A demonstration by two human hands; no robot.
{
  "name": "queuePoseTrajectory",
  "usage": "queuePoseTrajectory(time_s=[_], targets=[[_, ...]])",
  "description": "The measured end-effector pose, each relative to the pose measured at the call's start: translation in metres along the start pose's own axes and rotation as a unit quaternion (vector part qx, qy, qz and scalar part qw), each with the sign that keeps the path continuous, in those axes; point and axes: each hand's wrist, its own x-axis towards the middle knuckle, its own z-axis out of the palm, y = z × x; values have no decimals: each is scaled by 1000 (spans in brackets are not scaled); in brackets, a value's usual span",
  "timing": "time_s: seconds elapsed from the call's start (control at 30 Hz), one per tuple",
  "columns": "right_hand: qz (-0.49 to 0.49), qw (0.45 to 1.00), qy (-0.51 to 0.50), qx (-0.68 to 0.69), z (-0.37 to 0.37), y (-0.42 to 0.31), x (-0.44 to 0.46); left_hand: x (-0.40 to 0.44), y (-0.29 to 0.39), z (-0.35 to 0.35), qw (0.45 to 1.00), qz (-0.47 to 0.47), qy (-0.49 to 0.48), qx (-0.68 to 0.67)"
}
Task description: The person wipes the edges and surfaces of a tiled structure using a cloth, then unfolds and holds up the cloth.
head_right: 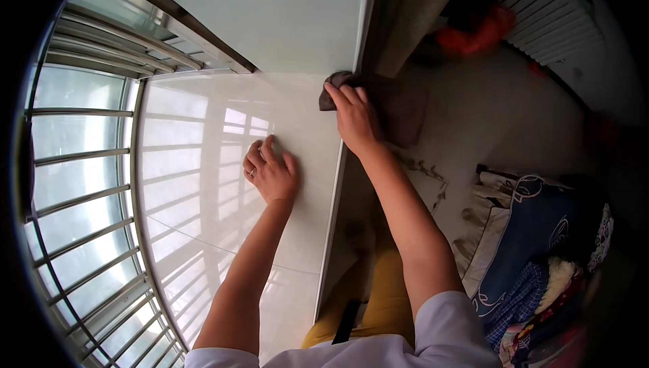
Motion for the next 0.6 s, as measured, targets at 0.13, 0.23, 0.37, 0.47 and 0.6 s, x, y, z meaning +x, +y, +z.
queuePoseTrajectory(time_s=[0.13,0.23,0.37,0.47,0.6], targets=[[36,994,-35,-99,8,-3,8,1,1,1,1000,-3,-7,9],[71,996,19,-57,17,12,-6,0,1,2,1000,9,-4,13],[316,837,181,409,56,54,-65,0,4,2,1000,2,-8,24],[297,829,190,434,54,49,-88,0,1,7,999,20,2,37],[287,749,270,532,39,26,-55,0,-2,8,998,32,11,51]])
